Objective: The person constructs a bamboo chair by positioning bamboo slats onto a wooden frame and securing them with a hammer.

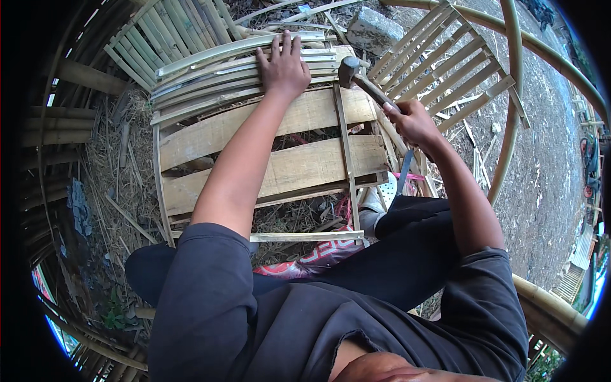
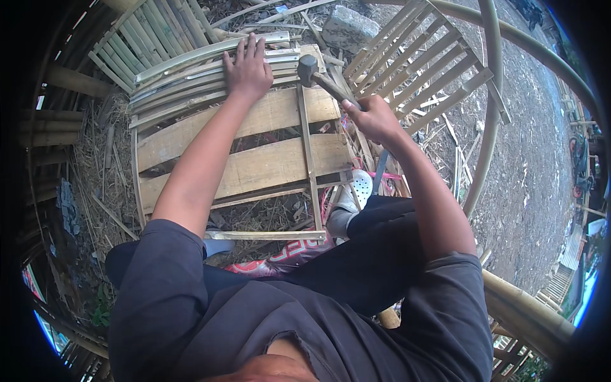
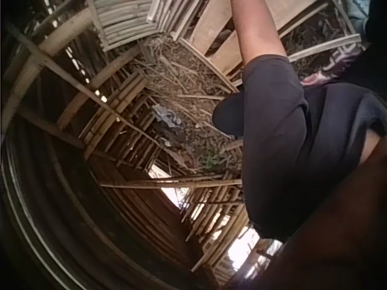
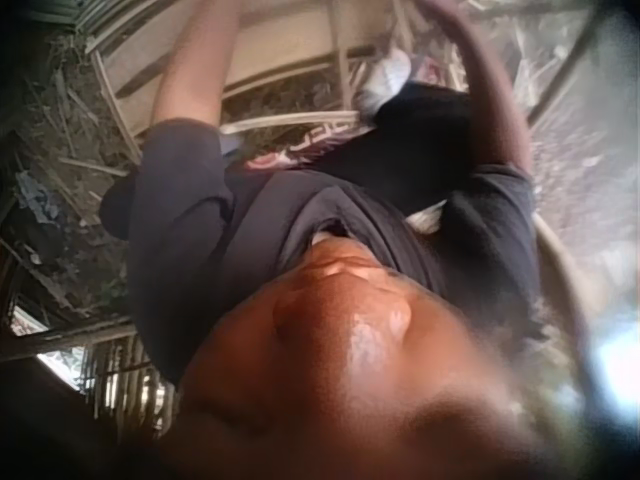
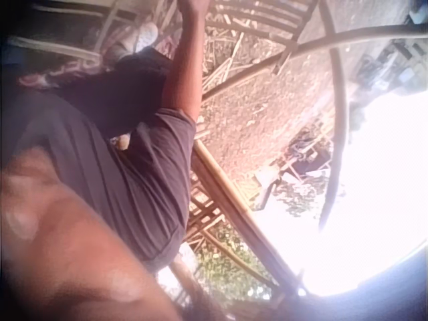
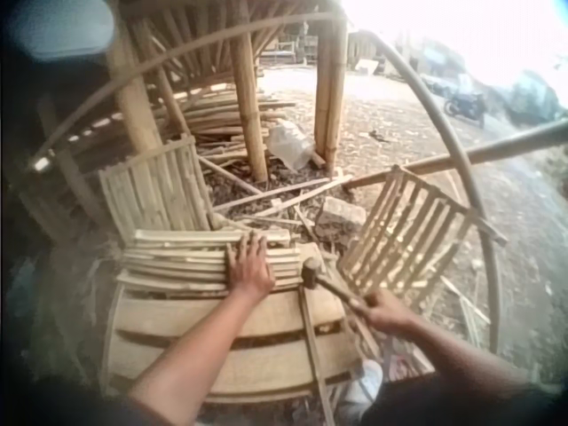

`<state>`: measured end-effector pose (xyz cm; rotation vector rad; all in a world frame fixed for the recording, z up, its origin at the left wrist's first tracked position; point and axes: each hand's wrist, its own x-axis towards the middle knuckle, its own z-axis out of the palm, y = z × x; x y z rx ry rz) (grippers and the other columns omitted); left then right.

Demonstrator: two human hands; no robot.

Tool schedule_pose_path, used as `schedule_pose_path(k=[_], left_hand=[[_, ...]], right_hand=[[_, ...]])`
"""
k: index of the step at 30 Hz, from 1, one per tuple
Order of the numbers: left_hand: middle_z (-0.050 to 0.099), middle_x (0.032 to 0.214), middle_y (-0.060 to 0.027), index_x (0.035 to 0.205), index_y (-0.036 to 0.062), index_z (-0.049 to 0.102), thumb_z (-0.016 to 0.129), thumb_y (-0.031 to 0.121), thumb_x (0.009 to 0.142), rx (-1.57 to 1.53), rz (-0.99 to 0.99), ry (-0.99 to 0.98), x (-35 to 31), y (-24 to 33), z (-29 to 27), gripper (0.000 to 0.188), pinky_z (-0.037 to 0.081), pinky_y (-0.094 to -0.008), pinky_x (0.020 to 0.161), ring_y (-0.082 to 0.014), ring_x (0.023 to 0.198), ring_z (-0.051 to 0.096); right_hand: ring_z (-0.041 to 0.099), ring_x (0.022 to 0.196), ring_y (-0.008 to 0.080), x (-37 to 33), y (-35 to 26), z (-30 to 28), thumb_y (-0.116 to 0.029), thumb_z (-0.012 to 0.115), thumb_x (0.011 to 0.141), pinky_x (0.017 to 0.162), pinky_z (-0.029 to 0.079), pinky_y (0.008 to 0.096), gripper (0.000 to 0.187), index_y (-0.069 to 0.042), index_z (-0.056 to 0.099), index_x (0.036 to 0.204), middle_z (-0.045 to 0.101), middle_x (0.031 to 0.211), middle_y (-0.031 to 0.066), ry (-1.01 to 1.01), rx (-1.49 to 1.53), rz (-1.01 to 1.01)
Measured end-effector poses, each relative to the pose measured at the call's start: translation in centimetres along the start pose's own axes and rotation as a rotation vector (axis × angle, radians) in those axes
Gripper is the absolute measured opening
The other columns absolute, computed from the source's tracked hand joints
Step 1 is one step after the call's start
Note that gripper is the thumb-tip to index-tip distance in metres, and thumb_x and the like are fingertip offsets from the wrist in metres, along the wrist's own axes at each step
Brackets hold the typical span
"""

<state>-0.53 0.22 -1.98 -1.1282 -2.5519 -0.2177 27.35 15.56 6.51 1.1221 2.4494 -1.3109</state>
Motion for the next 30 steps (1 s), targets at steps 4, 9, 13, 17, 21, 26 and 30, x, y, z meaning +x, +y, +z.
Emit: schedule_pose_path(k=[4,9,13,17,21,26,30], left_hand=[[0.032,0.167,-0.0087,0.158,0.0150,0.038,0.043,0.031,0.098,-0.004,0.007,0.017,0.1,0.1,0.1,0.062,0.017,-0.0689,0.120,-0.0307,0.154,0.028],[0.033,0.166,-0.0092,0.156,0.0143,0.040,0.044,0.030,0.097,-0.007,0.009,0.030,0.1,0.1,0.3,0.062,0.019,-0.0690,0.120,-0.0313,0.153,0.030],[0.033,0.166,-0.0092,0.156,0.0142,0.040,0.045,0.029,0.096,-0.002,0.012,0.050,0.1,0.0,0.3,0.062,0.020,-0.0690,0.119,-0.0314,0.153,0.030],[0.033,0.166,-0.0092,0.156,0.0144,0.040,0.045,0.029,0.095,0.009,0.008,0.039,0.1,0.1,-0.1,0.062,0.020,-0.0691,0.119,-0.0311,0.153,0.030],[0.026,0.170,-0.0045,0.162,0.0193,0.032,0.036,0.031,0.100,0.122,-0.024,-0.074,0.3,0.6,-0.6,0.063,0.020,-0.0614,0.123,-0.0257,0.155,0.027],[0.033,0.166,-0.0096,0.155,0.0137,0.041,0.045,0.030,0.095,0.005,0.018,0.058,0.0,-0.1,0.2,0.062,0.020,-0.0700,0.118,-0.0309,0.153,0.030],[0.034,0.166,-0.0098,0.155,0.0135,0.042,0.045,0.030,0.095,-0.005,0.020,0.057,0.1,0.0,0.3,0.062,0.020,-0.0704,0.118,-0.0308,0.153,0.030]], right_hand=[[0.057,0.056,0.0177,0.3,-0.1,-0.2,-0.048,0.063,0.099,0.055,0.045,0.0407,0.060,0.009,0.068,0.083,0.059,0.062,0.0086,0.034,-0.071,-0.030],[0.059,0.063,0.0201,0.4,-0.9,-0.9,-0.048,0.063,0.099,0.061,0.047,0.0433,0.059,0.009,0.069,0.085,0.063,0.066,0.0124,0.030,-0.124,-0.039],[0.063,0.066,0.0227,0.6,-1.4,-1.1,-0.047,0.063,0.099,0.065,0.049,0.0440,0.058,0.009,0.071,0.088,0.065,0.070,0.0146,0.010,-0.138,-0.017],[0.066,0.068,0.0236,0.5,-2.0,-1.4,-0.046,0.062,0.099,0.065,0.051,0.0440,0.057,0.010,0.071,0.092,0.068,0.075,0.0164,0.000,-0.172,-0.017],[0.066,0.067,0.0235,0.2,-2.7,-1.7,-0.045,0.062,0.100,0.063,0.052,0.0430,0.056,0.010,0.071,0.096,0.069,0.076,0.0165,-0.009,-0.161,-0.014],[0.065,0.062,0.0231,-0.5,-5.2,-2.1,-0.043,0.061,0.101,0.057,0.051,0.0413,0.055,0.011,0.070,0.100,0.067,0.073,0.0156,-0.056,-0.163,0.097],[0.065,0.060,0.0232,-0.5,-5.9,-2.3,-0.043,0.060,0.101,0.056,0.051,0.0418,0.055,0.011,0.070,0.101,0.066,0.071,0.0150,-0.041,-0.204,0.063]])
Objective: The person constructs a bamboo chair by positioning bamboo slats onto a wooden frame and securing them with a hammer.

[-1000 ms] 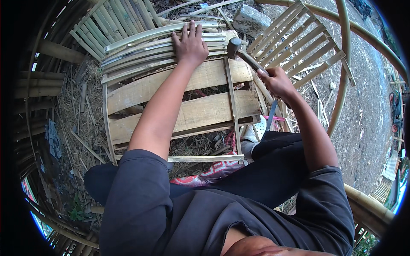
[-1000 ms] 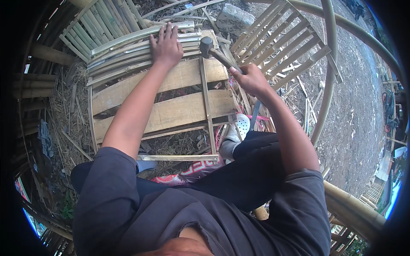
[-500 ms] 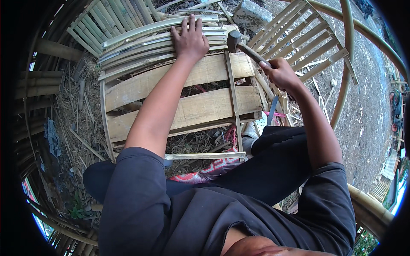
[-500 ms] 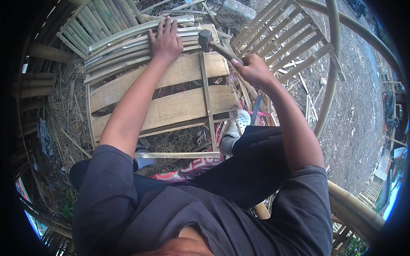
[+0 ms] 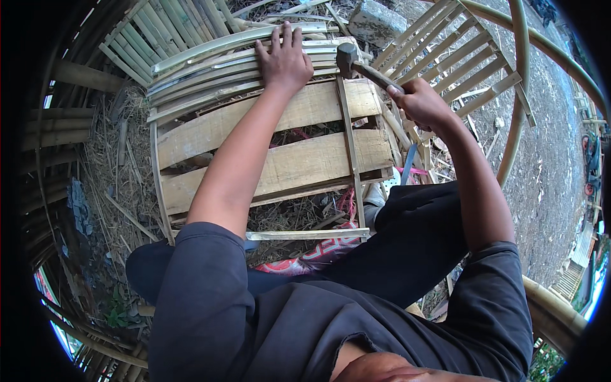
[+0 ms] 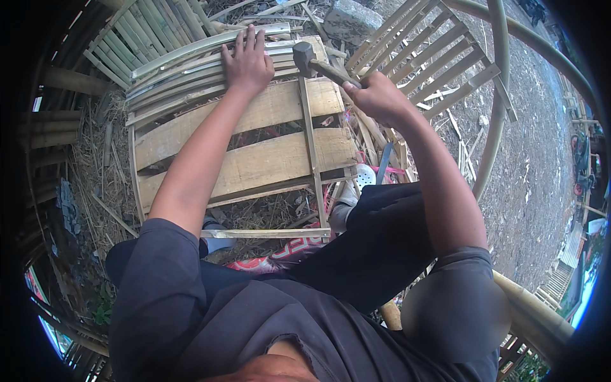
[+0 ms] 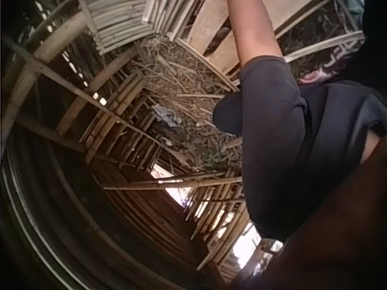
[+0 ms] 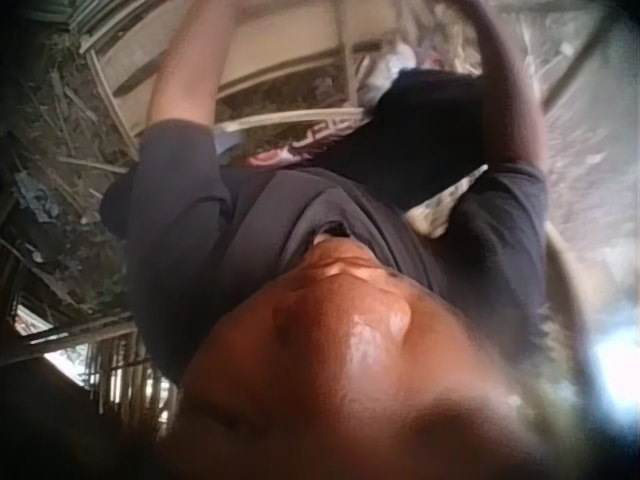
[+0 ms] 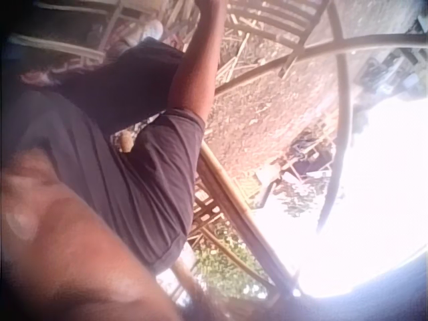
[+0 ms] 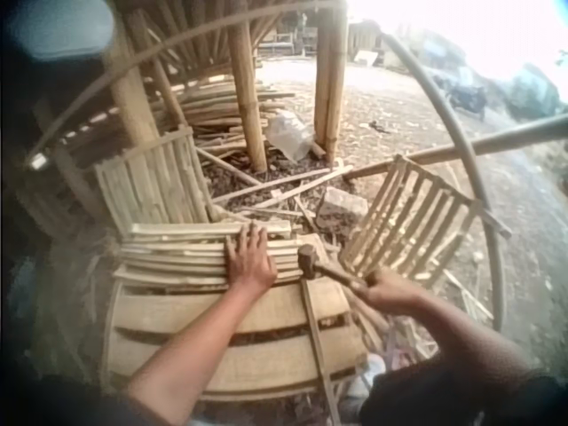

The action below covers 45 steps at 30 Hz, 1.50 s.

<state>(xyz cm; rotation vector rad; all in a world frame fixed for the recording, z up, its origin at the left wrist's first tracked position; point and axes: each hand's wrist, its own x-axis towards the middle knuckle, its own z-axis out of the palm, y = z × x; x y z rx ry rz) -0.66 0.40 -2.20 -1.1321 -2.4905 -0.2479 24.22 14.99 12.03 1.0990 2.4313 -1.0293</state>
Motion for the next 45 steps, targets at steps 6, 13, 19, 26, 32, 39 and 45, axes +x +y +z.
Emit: schedule_pose_path(k=[6,13,19,26,32,39,45], left_hand=[[0.034,0.166,-0.0105,0.154,0.0132,0.042,0.047,0.030,0.094,0.007,0.008,0.009,0.0,-0.2,0.3,0.062,0.020,-0.0701,0.118,-0.0310,0.152,0.030],[0.026,0.170,-0.0060,0.161,0.0172,0.033,0.040,0.031,0.098,0.114,-0.034,-0.136,0.4,0.6,-1.0,0.065,0.020,-0.0637,0.123,-0.0260,0.156,0.026],[0.032,0.167,-0.0108,0.156,0.0131,0.040,0.045,0.030,0.095,0.034,0.004,-0.023,0.2,-0.2,0.0,0.064,0.018,-0.0700,0.119,-0.0311,0.153,0.030],[0.029,0.168,-0.0094,0.158,0.0146,0.037,0.042,0.031,0.096,0.076,-0.013,-0.080,0.3,0.2,-0.4,0.064,0.018,-0.0672,0.121,-0.0292,0.154,0.028],[0.028,0.169,-0.0075,0.160,0.0163,0.034,0.040,0.031,0.098,0.124,-0.034,-0.130,0.3,0.3,-1.1,0.064,0.020,-0.0650,0.122,-0.0270,0.155,0.027],[0.029,0.168,-0.0083,0.159,0.0156,0.035,0.042,0.031,0.097,0.104,-0.032,-0.124,0.2,0.4,-1.1,0.065,0.019,-0.0656,0.122,-0.0276,0.155,0.027],[0.029,0.169,-0.0079,0.159,0.0155,0.036,0.042,0.030,0.096,0.094,-0.026,-0.115,0.1,0.4,-1.3,0.065,0.019,-0.0653,0.122,-0.0274,0.155,0.027]], right_hand=[[0.071,0.076,0.0303,0.5,0.1,0.5,-0.045,0.062,0.098,0.069,0.053,0.0448,0.058,0.012,0.069,0.103,0.069,0.081,0.0234,0.032,-0.017,0.013],[0.072,0.084,0.0350,0.2,0.0,2.0,-0.045,0.059,0.099,0.078,0.053,0.0475,0.057,0.011,0.068,0.100,0.070,0.087,0.0267,0.075,-0.047,0.036],[0.071,0.082,0.0330,0.0,-0.3,2.4,-0.043,0.057,0.100,0.078,0.052,0.0474,0.054,0.009,0.068,0.095,0.069,0.083,0.0234,0.104,-0.040,-0.027],[0.070,0.079,0.0315,-0.6,-1.6,1.9,-0.041,0.058,0.100,0.073,0.051,0.0473,0.054,0.012,0.067,0.094,0.069,0.081,0.0229,0.080,-0.016,0.063],[0.071,0.077,0.0322,-1.3,-3.2,1.7,-0.039,0.058,0.099,0.072,0.052,0.0465,0.053,0.013,0.067,0.094,0.069,0.083,0.0241,0.119,-0.045,0.053],[0.073,0.083,0.0333,-0.6,-3.8,2.0,-0.041,0.059,0.097,0.075,0.054,0.0445,0.056,0.014,0.068,0.101,0.071,0.088,0.0265,0.127,-0.097,0.046],[0.070,0.072,0.0298,-0.2,-4.3,1.7,-0.042,0.058,0.098,0.063,0.052,0.0443,0.058,0.015,0.066,0.098,0.068,0.080,0.0224,0.062,-0.046,0.098]])
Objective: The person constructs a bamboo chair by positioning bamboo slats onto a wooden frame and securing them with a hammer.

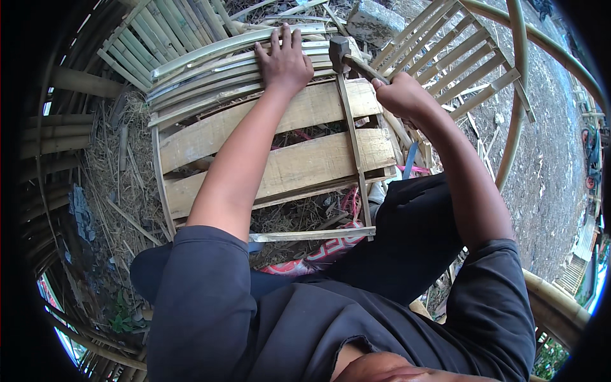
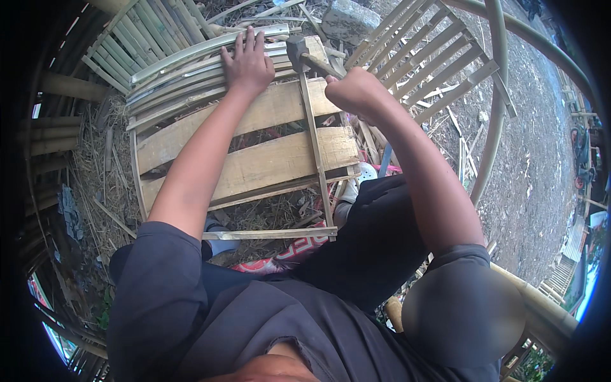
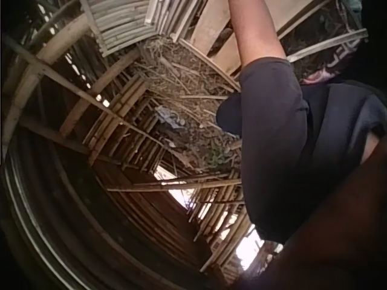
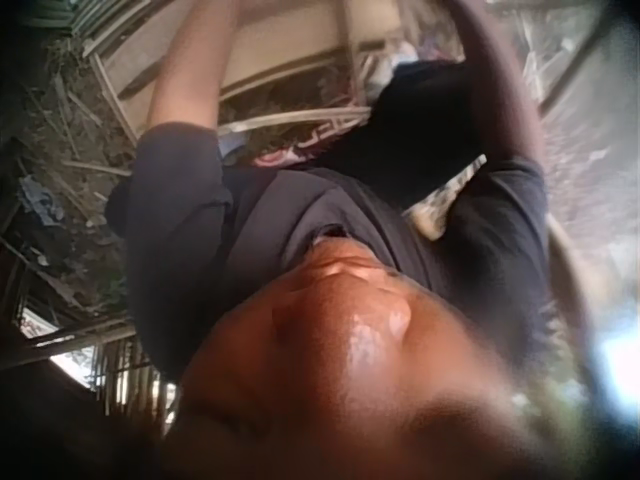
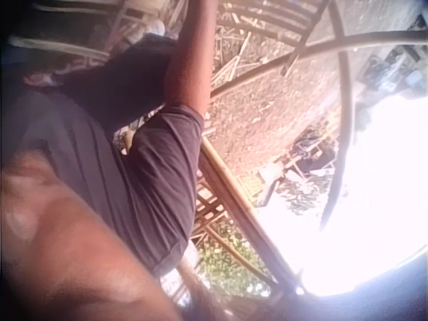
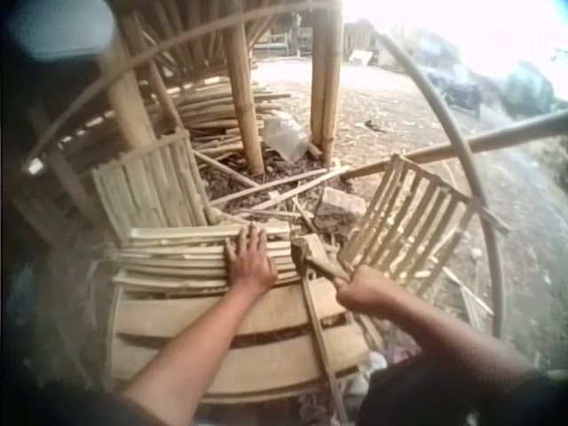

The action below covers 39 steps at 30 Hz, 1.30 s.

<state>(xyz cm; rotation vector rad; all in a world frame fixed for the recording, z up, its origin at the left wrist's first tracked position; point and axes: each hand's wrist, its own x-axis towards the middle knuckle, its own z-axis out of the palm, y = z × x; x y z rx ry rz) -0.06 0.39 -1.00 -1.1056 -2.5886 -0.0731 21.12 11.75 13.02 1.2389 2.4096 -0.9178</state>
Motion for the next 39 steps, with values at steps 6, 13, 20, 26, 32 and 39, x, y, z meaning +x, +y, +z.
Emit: schedule_pose_path(k=[6,13,20,26,32,39], left_hand=[[0.030,0.168,-0.0079,0.158,0.0156,0.038,0.044,0.030,0.096,-0.071,0.002,0.022,0.0,-0.5,0.0,0.064,0.018,-0.0645,0.123,-0.0271,0.155,0.026],[0.033,0.167,-0.0061,0.156,0.0191,0.043,0.044,0.029,0.097,-0.154,-0.022,0.061,0.1,-0.2,0.2,0.060,0.016,-0.0633,0.124,-0.0271,0.154,0.028],[0.031,0.167,-0.0059,0.156,0.0193,0.041,0.047,0.029,0.097,-0.154,-0.028,0.027,0.0,-0.2,0.1,0.060,0.017,-0.0629,0.123,-0.0268,0.154,0.028],[0.030,0.168,-0.0086,0.157,0.0184,0.039,0.045,0.030,0.097,-0.123,-0.006,0.036,0.0,-0.4,0.2,0.061,0.016,-0.0642,0.123,-0.0280,0.154,0.027],[0.026,0.169,-0.0070,0.161,0.0186,0.033,0.042,0.033,0.099,-0.048,-0.004,-0.036,0.1,0.2,-0.5,0.065,0.018,-0.0625,0.123,-0.0279,0.154,0.027],[0.028,0.168,-0.0097,0.160,0.0171,0.036,0.044,0.033,0.097,-0.083,0.015,0.028,0.0,-0.5,0.6,0.065,0.017,-0.0659,0.122,-0.0299,0.154,0.026]], right_hand=[[0.036,0.038,0.0085,-0.5,1.5,-2.4,-0.048,0.054,0.104,0.035,0.027,0.0308,0.051,-0.005,0.056,0.077,0.045,0.057,-0.0019,-0.152,0.313,0.079],[0.038,0.040,0.0066,0.2,4.2,-1.3,-0.057,0.058,0.101,0.037,0.029,0.0290,0.057,-0.005,0.057,0.078,0.047,0.057,-0.0024,0.036,0.421,-0.089],[0.063,0.056,0.0256,1.4,6.2,0.5,-0.062,0.059,0.097,0.056,0.049,0.0439,0.072,0.007,0.068,0.078,0.059,0.057,0.0130,0.109,0.156,-0.309],[0.059,0.053,0.0246,2.1,5.6,1.8,-0.057,0.059,0.099,0.054,0.045,0.0445,0.068,0.006,0.067,0.075,0.061,0.058,0.0136,0.164,-0.008,-0.422],[0.062,0.054,0.0278,2.1,6.1,1.5,-0.058,0.059,0.099,0.056,0.047,0.0467,0.068,0.004,0.068,0.073,0.062,0.059,0.0165,0.182,-0.026,-0.422],[0.065,0.062,0.0403,0.7,5.1,0.7,-0.053,0.061,0.099,0.064,0.050,0.0511,0.067,0.009,0.066,0.074,0.062,0.064,0.0259,0.190,0.001,-0.449]])
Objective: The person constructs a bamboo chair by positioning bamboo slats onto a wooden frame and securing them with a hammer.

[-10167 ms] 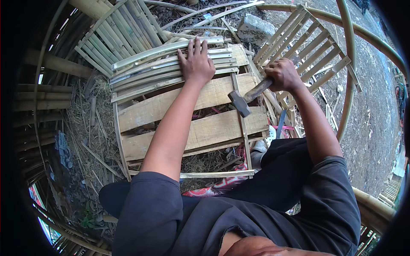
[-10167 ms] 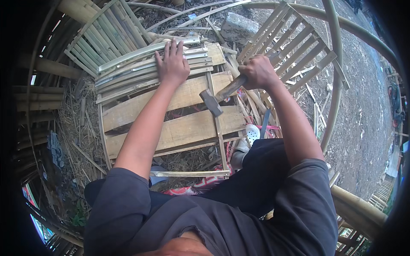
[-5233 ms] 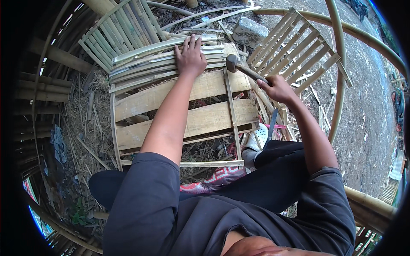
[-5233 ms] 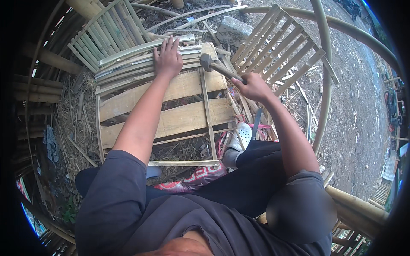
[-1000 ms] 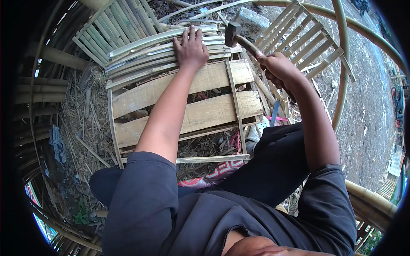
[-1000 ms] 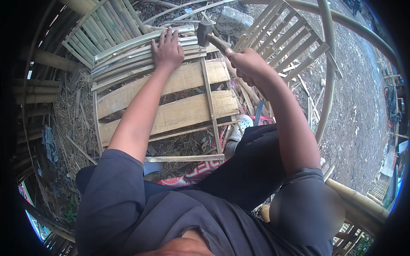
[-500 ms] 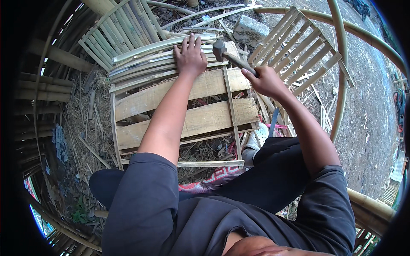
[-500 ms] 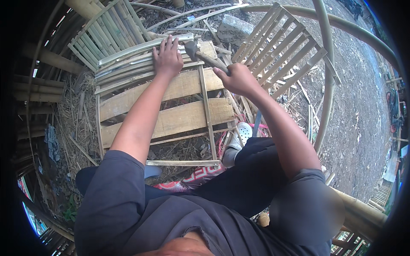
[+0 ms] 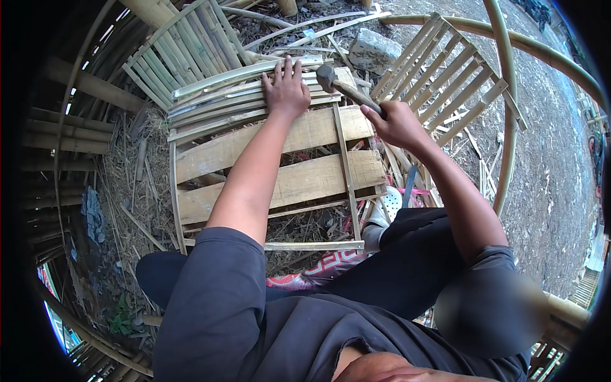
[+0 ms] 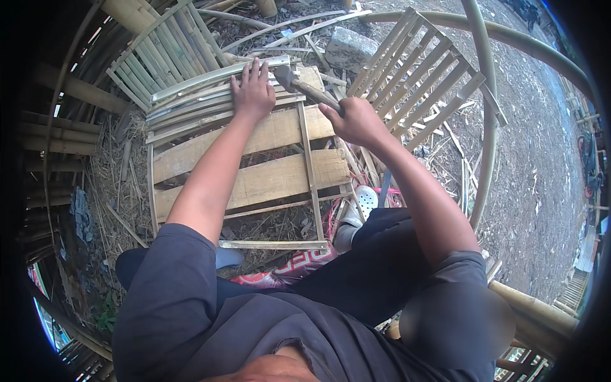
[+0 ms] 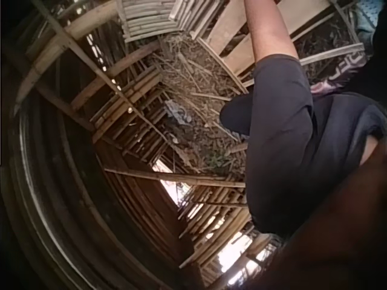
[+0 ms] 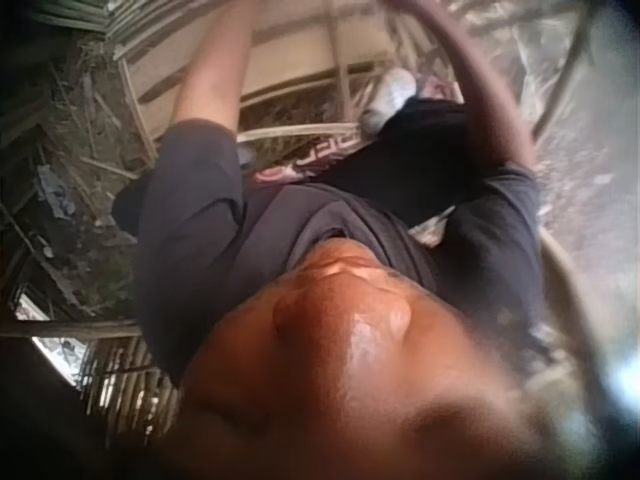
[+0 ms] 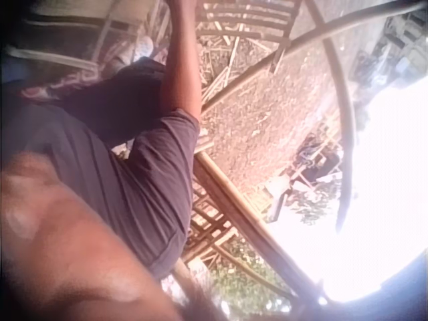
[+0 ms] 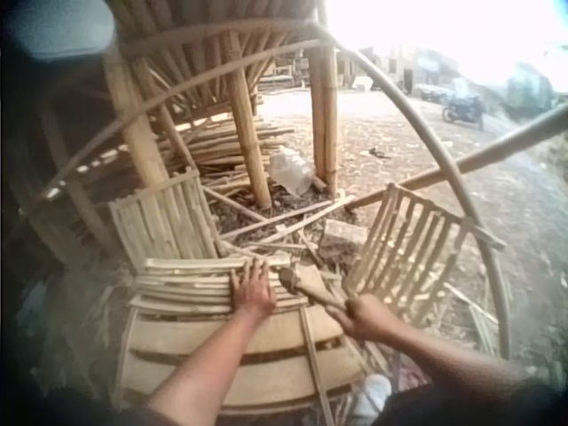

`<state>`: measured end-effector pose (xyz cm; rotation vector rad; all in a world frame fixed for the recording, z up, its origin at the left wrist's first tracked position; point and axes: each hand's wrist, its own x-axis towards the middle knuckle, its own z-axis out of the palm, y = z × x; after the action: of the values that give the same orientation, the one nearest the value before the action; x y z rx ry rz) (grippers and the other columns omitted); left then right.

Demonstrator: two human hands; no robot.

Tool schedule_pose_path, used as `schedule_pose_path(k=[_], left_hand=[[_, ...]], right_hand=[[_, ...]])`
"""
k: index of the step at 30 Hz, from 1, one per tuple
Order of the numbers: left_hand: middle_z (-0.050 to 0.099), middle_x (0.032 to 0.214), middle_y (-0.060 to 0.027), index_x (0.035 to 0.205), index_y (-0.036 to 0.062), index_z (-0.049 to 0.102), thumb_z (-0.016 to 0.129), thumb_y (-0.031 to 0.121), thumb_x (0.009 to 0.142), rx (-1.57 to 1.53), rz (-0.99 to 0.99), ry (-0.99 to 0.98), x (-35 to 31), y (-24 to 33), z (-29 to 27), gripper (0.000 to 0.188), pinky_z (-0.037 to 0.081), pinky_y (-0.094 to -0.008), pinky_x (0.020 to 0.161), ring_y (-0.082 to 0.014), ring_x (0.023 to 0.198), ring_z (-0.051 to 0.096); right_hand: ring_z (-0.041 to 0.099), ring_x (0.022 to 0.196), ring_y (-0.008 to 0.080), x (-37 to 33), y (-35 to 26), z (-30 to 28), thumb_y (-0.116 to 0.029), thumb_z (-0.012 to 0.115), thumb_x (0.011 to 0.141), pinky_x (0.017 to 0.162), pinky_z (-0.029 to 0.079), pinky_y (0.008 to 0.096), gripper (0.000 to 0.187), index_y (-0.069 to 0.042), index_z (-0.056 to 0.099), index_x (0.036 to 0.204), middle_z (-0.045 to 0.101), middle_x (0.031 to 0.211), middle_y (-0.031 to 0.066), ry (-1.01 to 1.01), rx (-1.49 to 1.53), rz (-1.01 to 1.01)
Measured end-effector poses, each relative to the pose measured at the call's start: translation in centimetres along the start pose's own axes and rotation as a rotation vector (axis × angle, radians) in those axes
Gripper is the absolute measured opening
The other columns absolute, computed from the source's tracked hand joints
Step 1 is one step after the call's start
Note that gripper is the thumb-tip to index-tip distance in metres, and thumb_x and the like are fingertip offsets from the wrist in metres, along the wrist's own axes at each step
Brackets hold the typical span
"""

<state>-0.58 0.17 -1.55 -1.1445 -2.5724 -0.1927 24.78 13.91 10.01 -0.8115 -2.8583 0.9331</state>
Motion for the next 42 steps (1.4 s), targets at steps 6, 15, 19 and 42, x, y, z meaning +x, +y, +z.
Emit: schedule_pose_path(k=[6,15,19,42], left_hand=[[0.028,0.169,-0.0083,0.159,0.0175,0.036,0.043,0.032,0.097,0.005,-0.011,-0.031,0.3,0.1,-0.7,0.064,0.017,-0.0649,0.122,-0.0297,0.154,0.027],[0.029,0.168,-0.0066,0.159,0.0185,0.037,0.044,0.030,0.097,-0.044,-0.010,-0.004,-0.1,-0.3,-0.2,0.063,0.015,-0.0640,0.123,-0.0293,0.154,0.027],[0.029,0.169,-0.0053,0.159,0.0201,0.036,0.044,0.029,0.098,-0.029,-0.019,-0.023,0.0,0.5,-0.6,0.062,0.017,-0.0622,0.123,-0.0279,0.154,0.027],[0.027,0.169,-0.0048,0.160,0.0220,0.036,0.045,0.029,0.097,-0.059,-0.029,-0.037,0.1,0.3,-0.4,0.064,0.013,-0.0625,0.125,-0.0277,0.155,0.025]], right_hand=[[0.066,0.065,0.0422,-1.1,0.1,1.1,-0.049,0.057,0.102,0.067,0.051,0.0509,0.063,0.009,0.067,0.079,0.064,0.067,0.0265,0.150,0.146,-0.157],[0.059,0.057,0.0318,-0.1,-0.3,0.6,-0.053,0.057,0.102,0.060,0.047,0.0478,0.067,0.008,0.065,0.077,0.059,0.062,0.0226,0.108,0.121,0.047],[0.055,0.052,0.0272,-0.5,1.5,0.3,-0.053,0.059,0.102,0.055,0.044,0.0466,0.065,0.007,0.064,0.076,0.056,0.058,0.0202,0.090,0.033,-0.013],[0.062,0.054,0.0331,-1.3,1.0,1.1,-0.043,0.057,0.104,0.058,0.048,0.0469,0.055,0.007,0.066,0.082,0.061,0.060,0.0207,0.339,0.274,-0.230]])
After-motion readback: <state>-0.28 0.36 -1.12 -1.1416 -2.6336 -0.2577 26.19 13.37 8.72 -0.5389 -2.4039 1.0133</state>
